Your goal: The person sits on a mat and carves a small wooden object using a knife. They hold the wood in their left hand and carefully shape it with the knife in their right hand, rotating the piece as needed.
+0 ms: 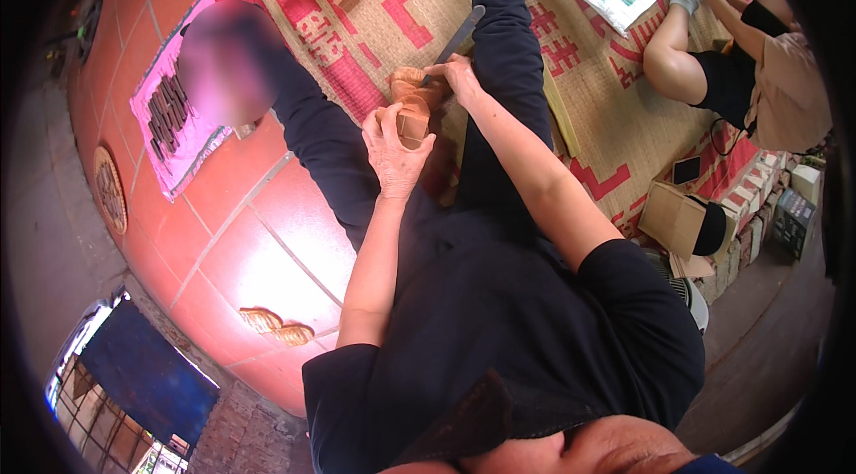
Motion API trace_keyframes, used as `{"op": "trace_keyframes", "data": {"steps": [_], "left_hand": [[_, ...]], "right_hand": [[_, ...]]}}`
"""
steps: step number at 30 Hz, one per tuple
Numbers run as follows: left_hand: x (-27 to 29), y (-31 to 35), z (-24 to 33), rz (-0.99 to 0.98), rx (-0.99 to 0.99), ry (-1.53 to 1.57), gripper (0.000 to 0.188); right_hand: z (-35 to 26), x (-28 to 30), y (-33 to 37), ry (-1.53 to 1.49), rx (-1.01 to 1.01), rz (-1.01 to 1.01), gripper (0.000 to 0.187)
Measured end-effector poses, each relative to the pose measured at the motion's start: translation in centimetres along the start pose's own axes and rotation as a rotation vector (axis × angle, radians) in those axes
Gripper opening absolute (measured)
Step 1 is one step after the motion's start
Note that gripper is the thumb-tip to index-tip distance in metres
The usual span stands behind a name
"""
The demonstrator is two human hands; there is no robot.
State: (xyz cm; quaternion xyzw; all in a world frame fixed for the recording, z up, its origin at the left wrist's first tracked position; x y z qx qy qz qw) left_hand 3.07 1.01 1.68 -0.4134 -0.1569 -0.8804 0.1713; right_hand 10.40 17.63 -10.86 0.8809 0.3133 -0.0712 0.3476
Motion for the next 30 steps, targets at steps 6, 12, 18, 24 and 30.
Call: {"op": "trace_keyframes", "data": {"steps": [6,12,18,24,30], "left_hand": [[0.1,-0.1,-1.0,0.025,-0.011,0.04,0.077],[0.3,-0.1,-0.2,0.007,-0.012,0.011,0.075],[0.8,-0.3,-1.2,0.047,-0.018,0.062,0.076],[0.7,-0.9,-1.1,0.062,-0.016,0.078,0.075],[1.4,-0.9,-1.5,0.071,0.009,0.121,0.075]], "right_hand": [[0.7,0.4,-1.2,0.164,-0.104,-0.106,0.022],[0.6,0.3,-0.9,0.044,-0.032,0.079,0.021],[0.2,-0.1,-0.5,0.13,-0.073,-0.116,0.018],[1.4,1.3,-1.8,-0.052,0.055,0.046,0.016],[0.0,-0.3,-0.1,0.083,0.009,-0.127,0.023]]}}
Point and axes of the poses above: each hand's wrist, its own y-axis away from the middle knuckle, its own x-axis out of the back of the hand, z = x × y, the point moved 2 cm from there along -y, towards the middle knuckle, and after that the axes turned 14 degrees about -z, right-handed, at the moved point
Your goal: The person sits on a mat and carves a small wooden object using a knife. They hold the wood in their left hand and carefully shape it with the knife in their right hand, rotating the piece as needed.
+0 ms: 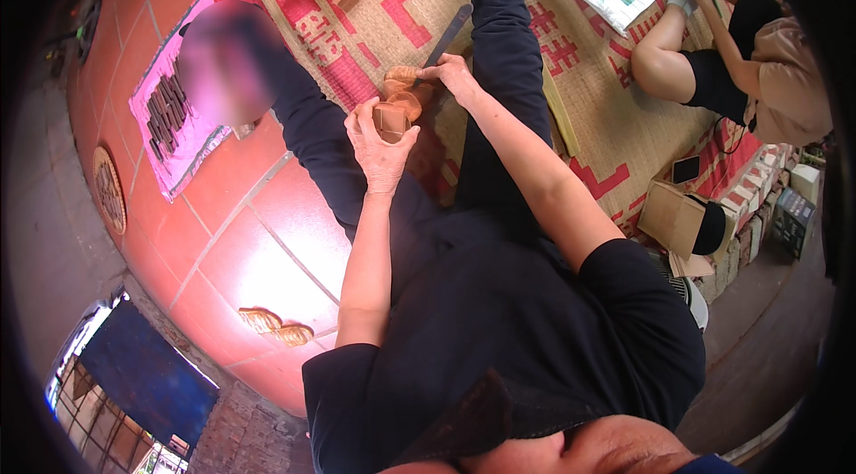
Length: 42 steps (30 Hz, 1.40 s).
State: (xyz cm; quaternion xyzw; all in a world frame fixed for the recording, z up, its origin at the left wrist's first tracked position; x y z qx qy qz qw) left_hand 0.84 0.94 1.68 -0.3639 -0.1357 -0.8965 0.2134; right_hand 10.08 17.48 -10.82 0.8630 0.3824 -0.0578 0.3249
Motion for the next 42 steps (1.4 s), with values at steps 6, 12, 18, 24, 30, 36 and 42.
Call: {"op": "trace_keyframes", "data": {"steps": [6,12,18,24,30,36,42], "left_hand": [[-0.2,-0.1,0.2,0.015,-0.022,-0.024,0.075],[0.0,-0.1,-0.5,0.01,0.023,0.018,0.075],[-0.2,-0.3,-0.1,0.022,0.036,0.043,0.074],[-0.2,-0.4,0.0,0.014,0.029,-0.001,0.073],[-0.3,-0.4,-0.1,0.04,0.042,0.041,0.073],[-0.3,-0.6,0.2,0.009,0.048,0.003,0.075],[-0.2,-0.4,-0.6,0.029,0.076,0.059,0.076]], "right_hand": [[-0.3,0.5,0.3,-0.124,0.092,0.15,0.025],[-0.5,-0.3,0.4,0.079,0.087,0.003,0.019],[-0.4,0.5,0.1,-0.13,0.15,0.143,0.018],[-0.5,-0.2,0.6,0.107,0.102,-0.012,0.018],[-0.3,0.6,0.0,-0.148,0.167,0.142,0.02],[0.6,0.9,-0.3,-0.083,0.079,0.083,0.019],[-0.2,0.6,0.1,-0.203,0.13,0.112,0.019]]}}
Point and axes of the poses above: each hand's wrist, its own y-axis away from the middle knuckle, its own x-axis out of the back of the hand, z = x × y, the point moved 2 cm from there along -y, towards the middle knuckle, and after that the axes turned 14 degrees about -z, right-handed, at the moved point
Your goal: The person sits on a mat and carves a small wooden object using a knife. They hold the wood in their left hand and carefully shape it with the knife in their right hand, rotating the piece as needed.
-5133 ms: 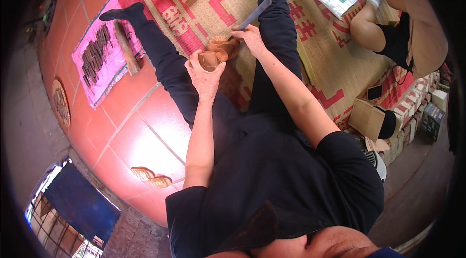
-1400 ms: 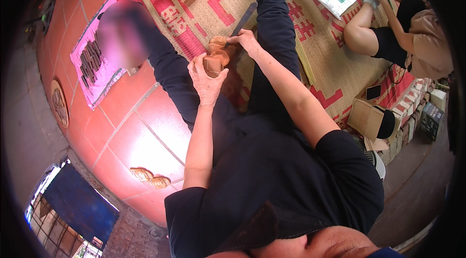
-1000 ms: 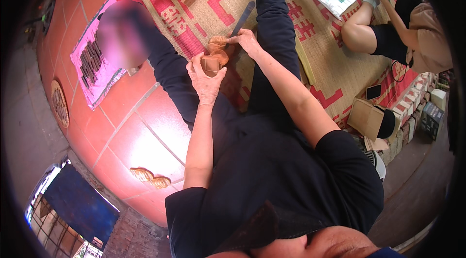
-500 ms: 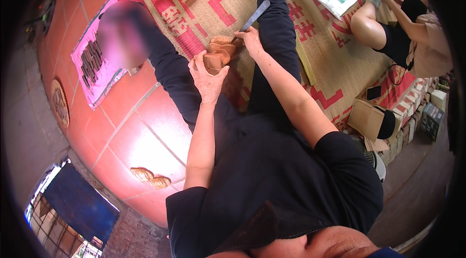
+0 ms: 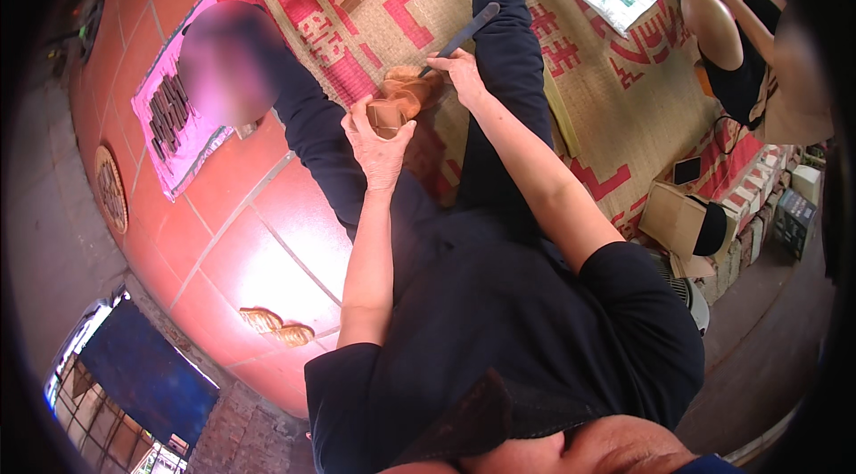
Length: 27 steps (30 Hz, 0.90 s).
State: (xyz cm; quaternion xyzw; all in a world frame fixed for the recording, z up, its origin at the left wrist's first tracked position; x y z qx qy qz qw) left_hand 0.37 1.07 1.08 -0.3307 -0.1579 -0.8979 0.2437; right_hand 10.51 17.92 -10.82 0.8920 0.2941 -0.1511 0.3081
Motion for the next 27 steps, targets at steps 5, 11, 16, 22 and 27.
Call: {"op": "trace_keyframes", "data": {"steps": [5,11,16,22,27], "left_hand": [[0.0,-0.1,0.2,-0.012,0.008,-0.017,0.076],[-0.1,-0.1,0.1,0.009,0.013,0.006,0.078],[0.1,0.0,-0.2,0.025,0.038,0.035,0.078],[0.5,-0.3,0.1,0.054,0.118,0.07,0.078],[0.7,-0.5,-0.7,0.078,0.119,0.125,0.08]], "right_hand": [[-0.3,-0.7,1.0,0.207,-0.042,-0.102,0.016],[0.2,0.1,0.1,0.019,-0.017,0.042,0.014],[0.1,-0.7,0.8,0.236,0.077,-0.206,0.018],[0.2,-0.4,0.3,-0.021,0.106,0.01,0.014],[-0.5,-0.9,0.8,0.006,0.133,-0.026,0.023]]}}
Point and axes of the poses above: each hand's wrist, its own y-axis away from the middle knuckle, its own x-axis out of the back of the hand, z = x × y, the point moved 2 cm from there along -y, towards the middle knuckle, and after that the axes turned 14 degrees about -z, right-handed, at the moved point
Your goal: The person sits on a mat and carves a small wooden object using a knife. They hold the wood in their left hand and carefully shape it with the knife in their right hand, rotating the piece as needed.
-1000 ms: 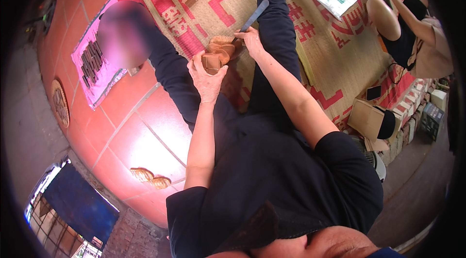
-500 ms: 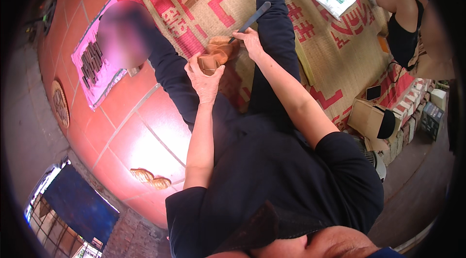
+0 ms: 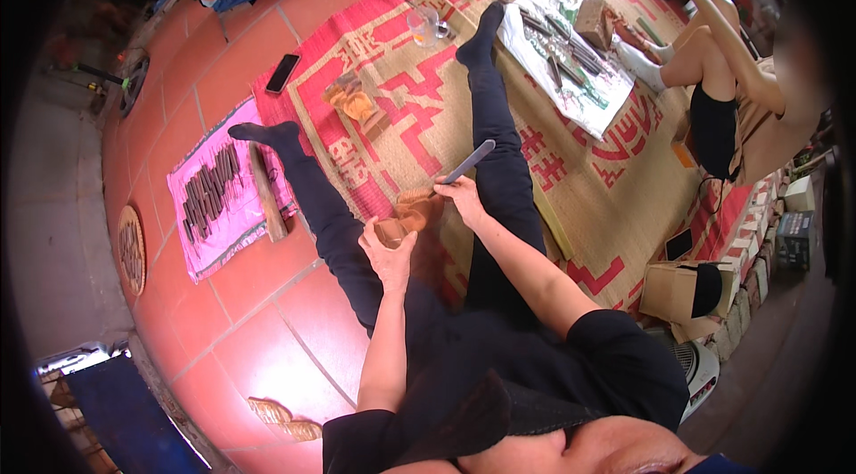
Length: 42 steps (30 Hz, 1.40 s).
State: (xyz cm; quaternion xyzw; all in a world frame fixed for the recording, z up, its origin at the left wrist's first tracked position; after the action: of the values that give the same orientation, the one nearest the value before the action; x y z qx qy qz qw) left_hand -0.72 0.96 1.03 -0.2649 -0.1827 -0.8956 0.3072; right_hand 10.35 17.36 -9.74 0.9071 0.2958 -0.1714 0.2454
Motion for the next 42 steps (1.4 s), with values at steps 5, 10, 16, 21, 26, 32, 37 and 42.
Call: {"op": "trace_keyframes", "data": {"steps": [5,10,16,21,26,32,37,42], "left_hand": [[-0.3,0.1,0.1,0.019,0.001,0.011,0.079],[-0.7,0.2,0.4,0.02,0.0,-0.015,0.078],[-1.0,0.2,0.4,0.018,-0.031,-0.056,0.078],[-0.9,0.2,0.1,0.01,-0.06,-0.073,0.078],[-0.6,0.1,0.1,0.024,-0.032,-0.034,0.079],[-0.3,0.0,-0.2,0.018,-0.005,-0.005,0.08],[-0.6,-0.1,-0.1,0.022,-0.005,0.01,0.079],[-0.3,-0.2,-0.2,0.046,0.006,0.022,0.077]], "right_hand": [[0.0,0.1,0.1,-0.033,0.054,-0.001,0.023],[-0.6,-0.6,0.4,0.403,0.084,-0.044,0.032],[-1.3,-0.3,0.4,0.602,0.005,-0.06,0.023],[-0.9,0.2,0.1,0.513,0.034,-0.087,0.023],[-1.0,-0.3,0.5,0.287,0.085,-0.074,0.027],[-1.0,-0.3,0.7,0.196,-0.043,-0.117,0.019],[0.5,1.2,-0.1,0.031,-0.043,-0.049,0.019],[-0.7,-0.6,0.3,0.394,0.097,-0.102,0.022]]}}
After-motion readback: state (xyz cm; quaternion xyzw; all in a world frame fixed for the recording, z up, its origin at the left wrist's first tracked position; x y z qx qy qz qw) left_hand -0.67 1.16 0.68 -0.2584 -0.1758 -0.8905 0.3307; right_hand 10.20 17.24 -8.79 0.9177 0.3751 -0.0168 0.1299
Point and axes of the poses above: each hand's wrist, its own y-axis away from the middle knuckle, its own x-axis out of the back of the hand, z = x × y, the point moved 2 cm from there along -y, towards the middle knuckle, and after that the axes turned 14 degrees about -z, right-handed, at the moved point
